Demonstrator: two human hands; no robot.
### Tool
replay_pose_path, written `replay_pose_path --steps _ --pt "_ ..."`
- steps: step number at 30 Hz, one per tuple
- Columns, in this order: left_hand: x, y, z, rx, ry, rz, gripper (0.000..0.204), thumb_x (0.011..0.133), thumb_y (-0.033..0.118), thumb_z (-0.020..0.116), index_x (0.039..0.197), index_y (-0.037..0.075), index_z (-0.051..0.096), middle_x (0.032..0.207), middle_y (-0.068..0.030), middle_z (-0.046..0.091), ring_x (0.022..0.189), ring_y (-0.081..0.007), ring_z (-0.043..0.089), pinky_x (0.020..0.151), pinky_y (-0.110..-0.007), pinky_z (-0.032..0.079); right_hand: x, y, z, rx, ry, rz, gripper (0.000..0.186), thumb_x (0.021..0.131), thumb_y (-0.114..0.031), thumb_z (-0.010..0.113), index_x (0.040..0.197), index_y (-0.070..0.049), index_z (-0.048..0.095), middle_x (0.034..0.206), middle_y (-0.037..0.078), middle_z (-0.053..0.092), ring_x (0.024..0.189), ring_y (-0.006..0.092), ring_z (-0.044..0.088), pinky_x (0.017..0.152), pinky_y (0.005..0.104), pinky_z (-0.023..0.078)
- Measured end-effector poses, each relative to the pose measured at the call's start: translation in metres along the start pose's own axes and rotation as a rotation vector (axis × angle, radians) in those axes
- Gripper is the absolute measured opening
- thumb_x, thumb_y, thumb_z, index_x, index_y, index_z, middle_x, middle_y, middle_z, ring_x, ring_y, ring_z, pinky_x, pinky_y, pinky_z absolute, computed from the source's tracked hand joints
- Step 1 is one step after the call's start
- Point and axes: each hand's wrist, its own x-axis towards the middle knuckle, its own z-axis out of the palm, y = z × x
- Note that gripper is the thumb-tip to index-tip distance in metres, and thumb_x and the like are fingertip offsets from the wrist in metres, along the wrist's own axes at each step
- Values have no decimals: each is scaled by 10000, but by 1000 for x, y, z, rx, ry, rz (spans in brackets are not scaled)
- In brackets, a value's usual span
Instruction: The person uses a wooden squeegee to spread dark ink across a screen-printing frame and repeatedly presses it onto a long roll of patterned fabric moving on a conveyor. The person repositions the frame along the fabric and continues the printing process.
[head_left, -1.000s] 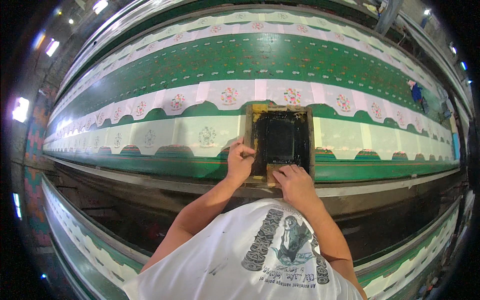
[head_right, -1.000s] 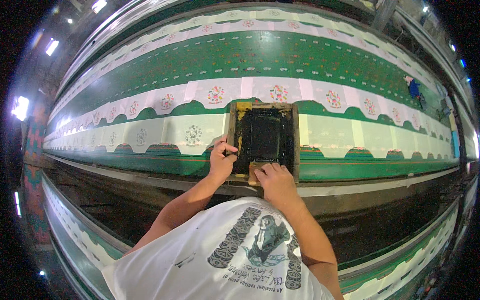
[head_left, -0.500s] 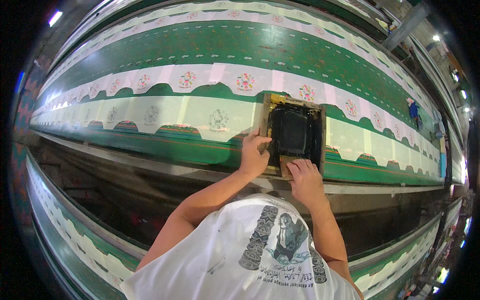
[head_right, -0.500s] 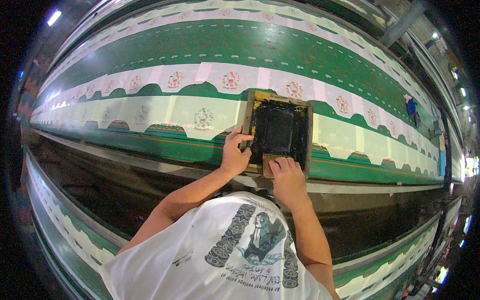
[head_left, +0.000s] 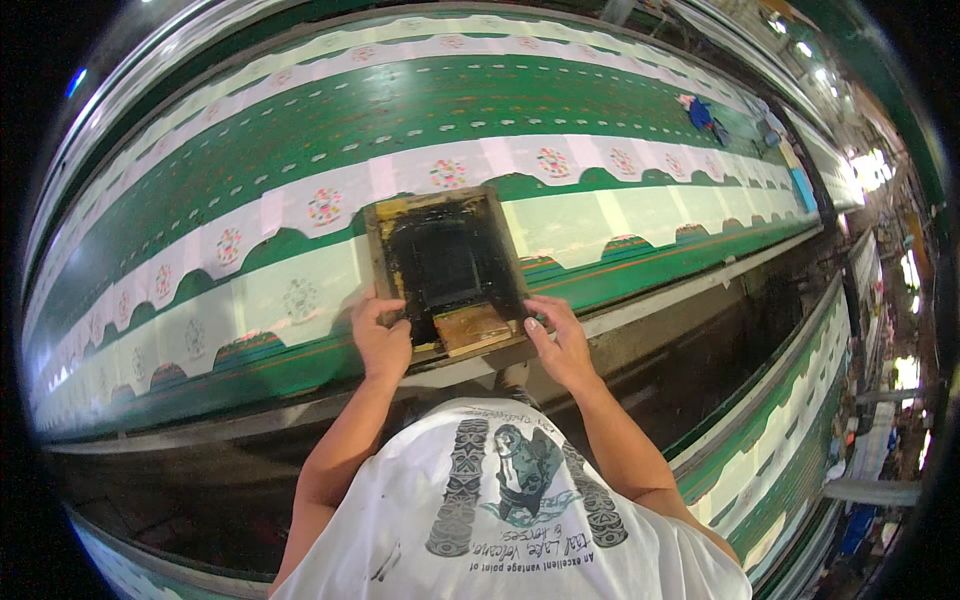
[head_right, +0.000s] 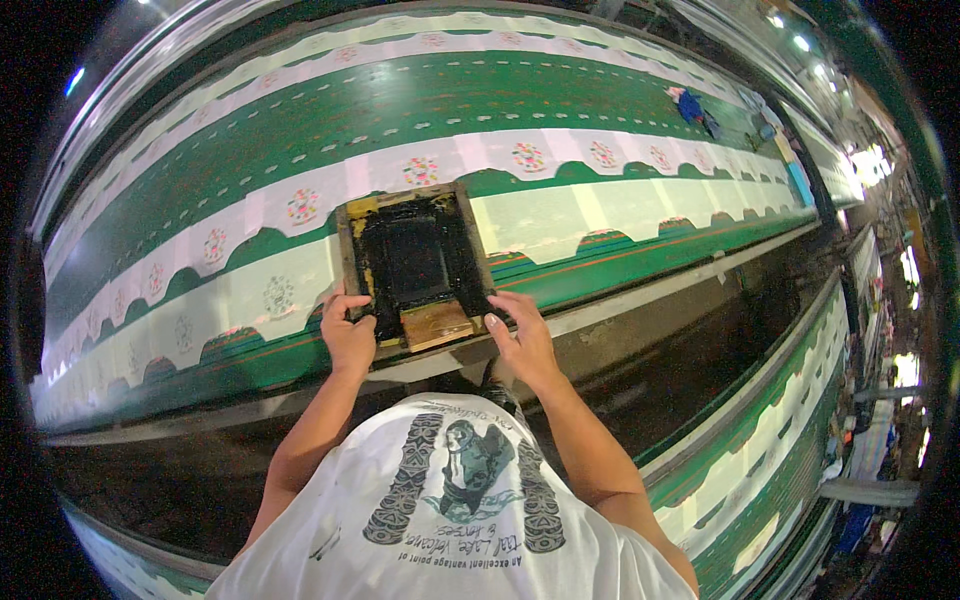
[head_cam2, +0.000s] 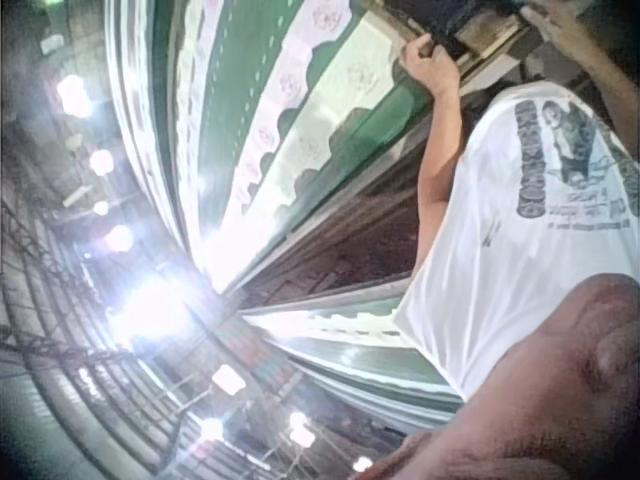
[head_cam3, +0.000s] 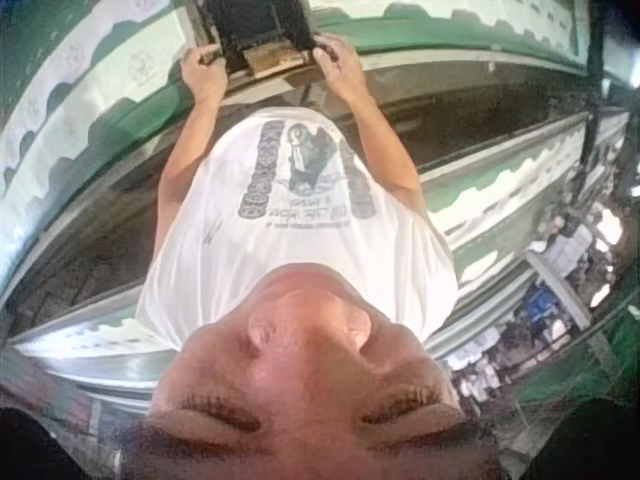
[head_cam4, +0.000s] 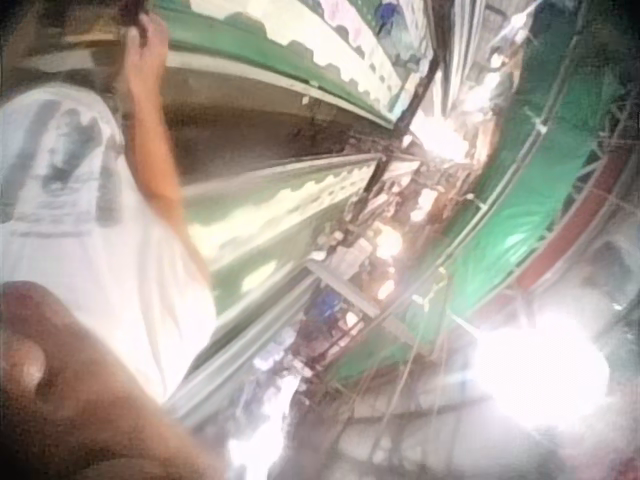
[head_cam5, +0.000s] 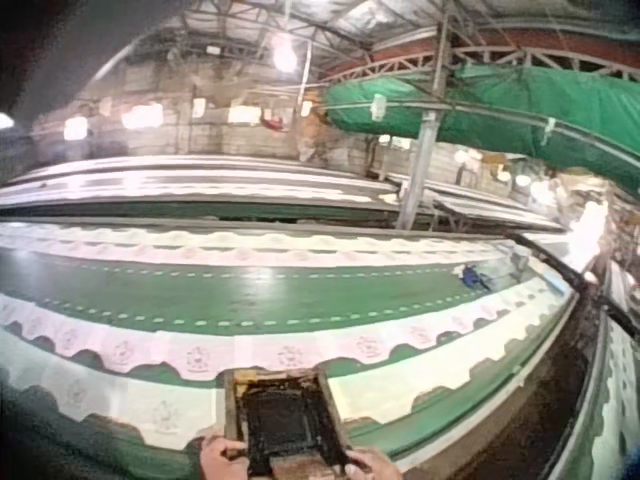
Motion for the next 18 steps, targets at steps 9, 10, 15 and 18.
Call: replay_pose_path --steps 9,10,15,18 --pt "-16 35 123 -60 65 197 316 726 -141 746 946 85 768 1611 -281 611 1480 -436 559 1267 -482 387 7 73 -81 60 40 -23 342 1005 -144 781 1333 -46 778 1438 203 726 1368 387 648 1202 467 474" --pt "-18 42 143 -82 64 201 306 731 -130 748 950 82 775 1604 -286 612 1477 -439 565 1268 -481 393 12 84 -96 70 43 -21 345 1001 -139 786 1333 -45 778 1438 201 727 1367 386 647 1200 467 475" --pt "-36 71 223 -134 32 146 304 738 -134 737 951 79 778 1608 -281 602 1481 -430 565 1267 -466 402 20 135 -168 59 54 -49 374 984 -106 808 1348 -29 770 1435 207 723 1377 372 649 1206 469 475" --pt "-44 77 252 -120 47 98 313 738 -139 744 943 96 781 1612 -270 600 1487 -424 549 1273 -493 387 26 147 -199 27 35 -62 363 1005 -103 775 1357 -16 762 1487 217 683 1386 399 637 1207 487 473"
